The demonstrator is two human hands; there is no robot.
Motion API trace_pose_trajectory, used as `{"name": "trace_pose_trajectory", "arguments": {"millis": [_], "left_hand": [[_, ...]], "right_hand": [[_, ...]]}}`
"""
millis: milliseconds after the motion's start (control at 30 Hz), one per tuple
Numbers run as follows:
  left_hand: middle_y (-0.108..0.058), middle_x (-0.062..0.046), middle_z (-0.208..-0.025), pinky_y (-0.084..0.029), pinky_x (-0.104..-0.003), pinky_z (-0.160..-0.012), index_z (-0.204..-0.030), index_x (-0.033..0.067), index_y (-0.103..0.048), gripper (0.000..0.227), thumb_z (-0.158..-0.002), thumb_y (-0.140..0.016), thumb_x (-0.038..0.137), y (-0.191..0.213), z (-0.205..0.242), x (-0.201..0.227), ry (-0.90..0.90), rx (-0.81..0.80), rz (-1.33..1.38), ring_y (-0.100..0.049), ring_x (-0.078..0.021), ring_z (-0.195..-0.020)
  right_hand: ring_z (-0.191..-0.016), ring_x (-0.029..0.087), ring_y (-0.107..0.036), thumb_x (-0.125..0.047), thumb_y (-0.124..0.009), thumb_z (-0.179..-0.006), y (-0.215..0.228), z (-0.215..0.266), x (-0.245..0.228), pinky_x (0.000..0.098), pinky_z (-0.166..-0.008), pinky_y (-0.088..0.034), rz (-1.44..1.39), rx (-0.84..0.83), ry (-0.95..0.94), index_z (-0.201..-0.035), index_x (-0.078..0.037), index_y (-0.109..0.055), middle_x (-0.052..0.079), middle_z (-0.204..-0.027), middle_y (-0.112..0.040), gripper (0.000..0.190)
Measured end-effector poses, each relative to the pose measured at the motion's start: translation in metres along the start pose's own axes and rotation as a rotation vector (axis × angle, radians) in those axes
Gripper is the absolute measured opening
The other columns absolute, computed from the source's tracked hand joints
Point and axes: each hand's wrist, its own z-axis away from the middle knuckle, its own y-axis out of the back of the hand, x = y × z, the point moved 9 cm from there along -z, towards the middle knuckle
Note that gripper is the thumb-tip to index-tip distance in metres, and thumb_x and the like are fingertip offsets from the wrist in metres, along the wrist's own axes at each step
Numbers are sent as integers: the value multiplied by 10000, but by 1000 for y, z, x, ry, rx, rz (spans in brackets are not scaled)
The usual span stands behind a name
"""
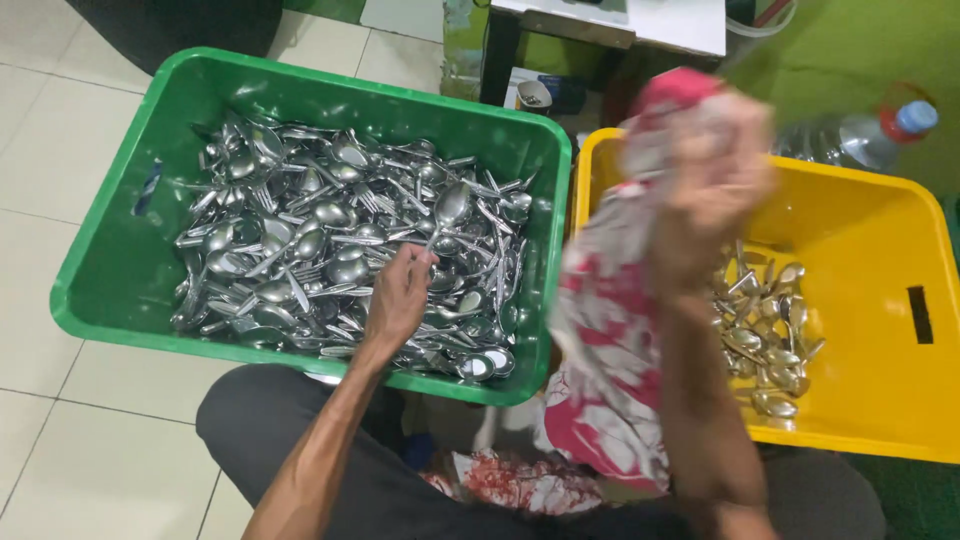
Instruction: Drying and sorting metal spoons and forks from a green bin into a yellow bin using a floral pattern cloth.
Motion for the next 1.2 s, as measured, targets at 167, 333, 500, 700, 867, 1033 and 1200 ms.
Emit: {"name": "trace_pose_trajectory", "arguments": {"millis": [167, 333, 500, 700, 867, 1033, 1200], "left_hand": [[-623, -120, -638, -447, -378, -580, -1049, 54, -671, 246, -1065, -453, 164, -5, 1, 3, -22, -7, -32, -553, -236, -555], [-641, -165, -640, -471, -435, -604, -1052, 70, -650, 252, -1072, -447, 217, -7, 8, 18, -63, -17, -76, -603, -313, -574], [-630, -154, -627, -478, -439, -615, -1045, 53, -633, 243, -1080, -431, 184, -8, 11, 20, -123, 17, -97, -636, -329, -598], [-718, -229, -780, -498, -483, -658, -1027, 63, -622, 239, -1080, -428, 192, -18, 10, 22, -128, -61, -117, -672, -403, -663], [-670, -152, -718, -506, -420, -637, -1044, 62, -628, 238, -1092, -422, 172, -23, 9, 8, -120, -54, -104, -651, -284, -639], [-727, -264, -834, -508, -519, -691, -1047, 63, -631, 241, -1074, -433, 198, -17, 16, 35, -78, -86, -155, -706, -466, -759], [-711, -252, -761, -507, -510, -692, -1063, 96, -627, 226, -1074, -438, 219, -20, 18, 28, -33, -91, -204, -711, -455, -757]], "right_hand": [[-808, 216, -584, -161, -658, -1018, -137, 103, -94, 324, -712, -511, -235, -555, -170, -1136, -29, -594, 74, -945, -558, 188], [-818, 258, -662, -172, -705, -971, -152, 130, -116, 324, -679, -574, -154, -617, 101, -1092, -60, -626, 53, -1001, -535, 183], [-844, 255, -699, -130, -626, -981, -151, 151, -141, 292, -730, -609, -295, -716, 172, -1051, -62, -713, 59, -1040, -570, 131], [-732, 347, -658, -24, -635, -942, -158, 141, -124, 421, -609, -570, -113, -624, 209, -1009, -16, -657, 126, -934, -532, 70], [-804, 369, -685, -65, -653, -959, -152, 159, -134, 414, -678, -574, -410, -788, -37, -1035, -29, -658, 122, -895, -573, 85], [-703, 425, -669, -47, -609, -951, -157, 145, -121, 482, -578, -563, -176, -742, 48, -978, -38, -603, 122, -912, -515, 29], [-804, 369, -698, -103, -638, -957, -165, 179, -107, 427, -670, -580, -415, -834, -147, -997, -69, -657, 102, -898, -565, 55]]}}
